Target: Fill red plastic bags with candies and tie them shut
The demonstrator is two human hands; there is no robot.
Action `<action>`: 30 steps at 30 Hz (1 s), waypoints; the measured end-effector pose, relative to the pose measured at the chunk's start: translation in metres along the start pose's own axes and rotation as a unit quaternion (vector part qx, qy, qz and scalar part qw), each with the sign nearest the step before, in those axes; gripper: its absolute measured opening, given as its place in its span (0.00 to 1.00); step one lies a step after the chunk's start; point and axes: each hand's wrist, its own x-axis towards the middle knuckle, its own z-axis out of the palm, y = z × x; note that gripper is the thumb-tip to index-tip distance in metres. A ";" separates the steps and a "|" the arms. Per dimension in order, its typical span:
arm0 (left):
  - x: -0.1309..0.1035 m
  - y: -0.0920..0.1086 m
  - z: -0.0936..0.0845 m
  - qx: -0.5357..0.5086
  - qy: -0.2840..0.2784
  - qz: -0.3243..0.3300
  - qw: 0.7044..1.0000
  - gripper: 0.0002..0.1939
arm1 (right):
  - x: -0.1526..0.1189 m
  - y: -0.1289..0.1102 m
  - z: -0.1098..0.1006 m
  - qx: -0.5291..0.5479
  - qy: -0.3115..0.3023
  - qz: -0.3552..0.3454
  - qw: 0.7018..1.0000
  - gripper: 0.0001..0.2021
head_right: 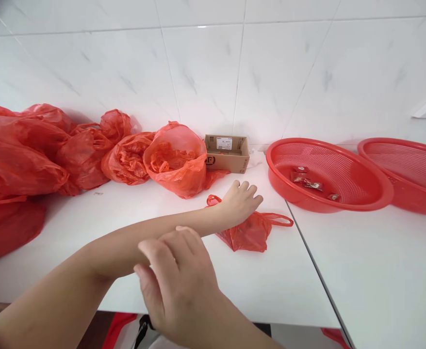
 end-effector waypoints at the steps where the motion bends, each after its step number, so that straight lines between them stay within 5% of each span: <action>1: 0.001 0.000 0.003 -0.001 -0.001 0.001 1.000 0.12 | 0.002 0.000 0.001 -0.015 -0.013 0.019 1.000 0.11; 8: 0.008 -0.007 0.032 -0.013 -0.021 -0.027 0.999 0.11 | 0.011 -0.008 0.006 0.001 -0.101 0.060 0.993 0.08; 13: 0.016 -0.006 0.046 -0.040 -0.035 -0.049 0.997 0.15 | 0.017 0.012 0.000 -0.029 -0.075 0.083 0.993 0.10; 22: 0.001 0.006 0.067 -0.124 -0.049 -0.088 0.987 0.15 | 0.000 0.029 0.034 -0.149 -0.133 0.067 0.978 0.11; 27: -0.006 0.002 0.063 -0.176 -0.068 -0.113 0.975 0.15 | 0.012 0.017 0.019 -0.024 -0.146 0.090 0.985 0.13; 30: -0.019 -0.006 0.054 -0.213 -0.085 -0.145 0.962 0.15 | 0.026 -0.007 0.000 0.011 -0.153 0.038 0.987 0.11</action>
